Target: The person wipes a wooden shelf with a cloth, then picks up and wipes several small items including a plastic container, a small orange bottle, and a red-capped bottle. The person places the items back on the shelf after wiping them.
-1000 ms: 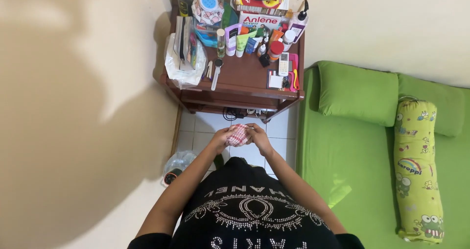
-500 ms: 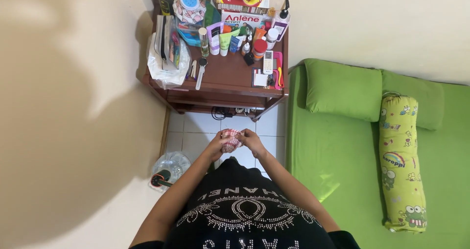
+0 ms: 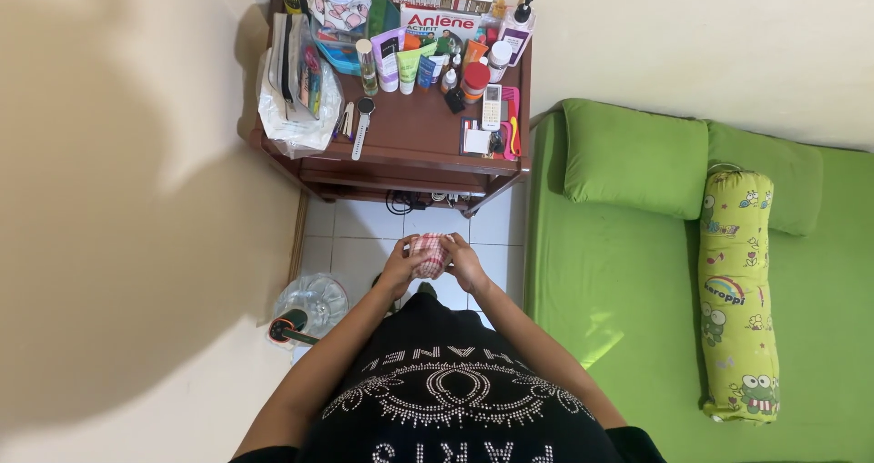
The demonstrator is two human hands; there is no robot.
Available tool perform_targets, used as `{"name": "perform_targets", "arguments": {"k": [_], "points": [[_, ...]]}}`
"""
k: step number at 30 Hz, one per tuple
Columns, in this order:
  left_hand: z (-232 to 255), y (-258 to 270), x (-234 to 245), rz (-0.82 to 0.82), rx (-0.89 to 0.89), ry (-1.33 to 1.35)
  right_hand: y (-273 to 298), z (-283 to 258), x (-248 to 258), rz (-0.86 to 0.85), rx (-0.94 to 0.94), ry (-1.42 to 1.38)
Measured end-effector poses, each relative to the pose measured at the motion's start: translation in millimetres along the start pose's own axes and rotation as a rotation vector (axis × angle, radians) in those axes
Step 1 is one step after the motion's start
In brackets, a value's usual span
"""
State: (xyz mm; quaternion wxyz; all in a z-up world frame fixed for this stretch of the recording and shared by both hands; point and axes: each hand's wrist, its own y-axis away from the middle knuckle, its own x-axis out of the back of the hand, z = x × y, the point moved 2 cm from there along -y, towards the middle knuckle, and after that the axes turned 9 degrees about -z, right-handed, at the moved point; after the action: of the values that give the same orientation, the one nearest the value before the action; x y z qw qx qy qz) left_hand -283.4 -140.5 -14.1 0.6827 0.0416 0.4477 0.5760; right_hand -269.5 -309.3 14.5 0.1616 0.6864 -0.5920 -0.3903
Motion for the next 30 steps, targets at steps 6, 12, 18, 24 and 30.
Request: {"name": "perform_targets", "arguments": {"k": [6,12,18,24,30], "points": [[-11,-15,19,0.041,0.058,-0.163,6,-7,-5,-0.117,0.123,-0.137],[8,-6,9,-0.073,0.136,-0.111,13,-28,-20,-0.103,0.117,-0.047],[49,8,-11,0.011,0.230,-0.226,-8,-24,-18,-0.066,0.107,-0.004],[55,-8,-4,-0.073,0.076,-0.216,15,-51,-51,-0.019,-0.083,-0.187],[63,-28,-1,-0.156,0.167,-0.099,-46,-9,0,-0.082,0.067,-0.039]]}}
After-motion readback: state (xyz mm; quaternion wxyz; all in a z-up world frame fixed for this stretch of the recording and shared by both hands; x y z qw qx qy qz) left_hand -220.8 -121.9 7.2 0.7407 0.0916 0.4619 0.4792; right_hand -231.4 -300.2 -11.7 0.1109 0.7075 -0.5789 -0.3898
